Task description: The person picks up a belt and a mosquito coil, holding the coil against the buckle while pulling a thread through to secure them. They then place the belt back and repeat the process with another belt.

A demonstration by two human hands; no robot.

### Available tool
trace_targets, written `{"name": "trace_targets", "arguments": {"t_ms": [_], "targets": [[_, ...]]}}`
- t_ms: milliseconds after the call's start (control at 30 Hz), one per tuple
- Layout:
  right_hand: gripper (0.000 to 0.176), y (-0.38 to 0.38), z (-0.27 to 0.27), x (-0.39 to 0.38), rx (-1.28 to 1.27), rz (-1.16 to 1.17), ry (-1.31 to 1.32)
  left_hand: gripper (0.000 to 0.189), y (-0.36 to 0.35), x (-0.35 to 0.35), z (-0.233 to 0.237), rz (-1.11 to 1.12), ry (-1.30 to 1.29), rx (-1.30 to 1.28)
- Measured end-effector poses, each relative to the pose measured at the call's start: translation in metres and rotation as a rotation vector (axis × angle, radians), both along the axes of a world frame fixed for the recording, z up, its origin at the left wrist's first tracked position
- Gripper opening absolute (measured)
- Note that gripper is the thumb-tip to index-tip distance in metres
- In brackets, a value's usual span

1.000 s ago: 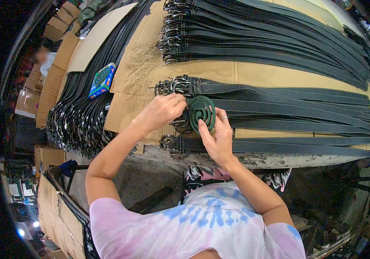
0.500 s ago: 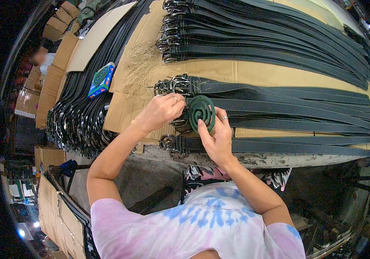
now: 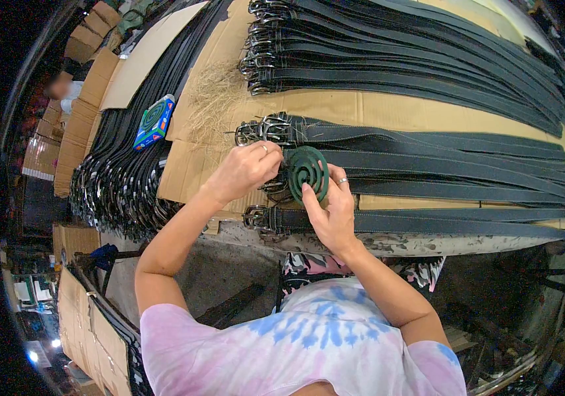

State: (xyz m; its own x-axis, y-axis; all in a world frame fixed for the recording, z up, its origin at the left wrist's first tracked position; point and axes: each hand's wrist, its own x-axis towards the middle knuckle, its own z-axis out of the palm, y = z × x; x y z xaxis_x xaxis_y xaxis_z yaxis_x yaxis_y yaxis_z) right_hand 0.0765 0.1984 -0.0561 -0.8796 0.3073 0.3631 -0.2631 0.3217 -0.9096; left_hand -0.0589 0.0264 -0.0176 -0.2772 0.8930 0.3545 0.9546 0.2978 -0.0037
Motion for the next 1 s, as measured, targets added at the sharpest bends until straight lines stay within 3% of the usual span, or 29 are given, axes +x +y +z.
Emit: {"name": "trace_targets", "arguments": {"t_ms": [100, 167, 267, 400, 1000], "targets": [[0.022, 0.001, 0.006, 0.000, -0.027, -0.012, -0.005, 0.017, -0.001, 0.003, 0.002, 0.062, -0.154, 0.101], [0.021, -0.001, 0.003, -0.004, -0.137, -0.013, -0.021, 0.012, -0.003, 0.004, 0.005, 0.232, -0.523, 0.369], [0.020, 0.000, 0.015, -0.015, -0.029, 0.018, 0.047, 0.007, -0.006, 0.004, 0.002, 0.374, -0.732, 0.573], [0.015, -0.009, 0.025, -0.031, -0.064, 0.046, 0.052, 0.008, -0.014, 0.003, -0.003, 0.459, -0.867, 0.603], [0.018, -0.019, 0.028, -0.038, 0.080, 0.057, 0.052, 0.008, -0.010, 0.009, -0.002, 0.405, -0.761, 0.612]]}}
